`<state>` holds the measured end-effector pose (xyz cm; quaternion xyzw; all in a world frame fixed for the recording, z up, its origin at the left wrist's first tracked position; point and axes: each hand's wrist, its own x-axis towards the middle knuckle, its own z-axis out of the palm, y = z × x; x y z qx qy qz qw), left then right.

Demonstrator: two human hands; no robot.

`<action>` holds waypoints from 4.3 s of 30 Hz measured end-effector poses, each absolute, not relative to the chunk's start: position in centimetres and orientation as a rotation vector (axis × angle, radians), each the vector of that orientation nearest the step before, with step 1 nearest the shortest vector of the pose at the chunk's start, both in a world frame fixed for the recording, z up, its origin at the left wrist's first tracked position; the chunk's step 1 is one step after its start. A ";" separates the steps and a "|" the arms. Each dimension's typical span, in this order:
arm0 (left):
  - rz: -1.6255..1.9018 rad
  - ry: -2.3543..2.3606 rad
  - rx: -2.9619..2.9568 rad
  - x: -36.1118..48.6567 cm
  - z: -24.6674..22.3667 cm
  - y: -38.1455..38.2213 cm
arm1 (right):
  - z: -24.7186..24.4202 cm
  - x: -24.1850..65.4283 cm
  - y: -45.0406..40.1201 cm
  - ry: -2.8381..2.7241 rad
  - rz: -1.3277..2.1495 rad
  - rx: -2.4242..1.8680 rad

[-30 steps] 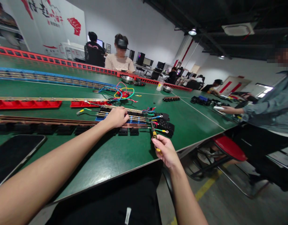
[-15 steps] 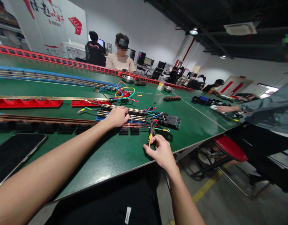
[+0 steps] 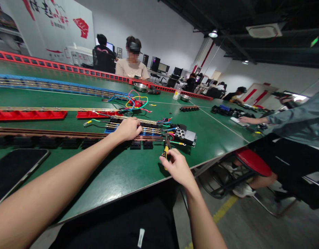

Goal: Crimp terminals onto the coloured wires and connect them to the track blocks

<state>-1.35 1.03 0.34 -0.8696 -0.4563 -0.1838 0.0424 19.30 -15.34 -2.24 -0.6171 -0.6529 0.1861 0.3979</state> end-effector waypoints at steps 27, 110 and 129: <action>-0.508 -1.435 -2.632 -1.3 0.5 0.8 | -0.9 20.8 -16.6 -1.004 1.211 -1.214; -0.568 -1.365 -2.680 -1.4 0.2 1.2 | -2.3 21.3 -13.9 -0.742 1.247 -1.007; -0.574 -1.363 -2.684 -1.4 0.2 1.3 | -0.5 21.1 -15.6 -0.548 1.628 -0.827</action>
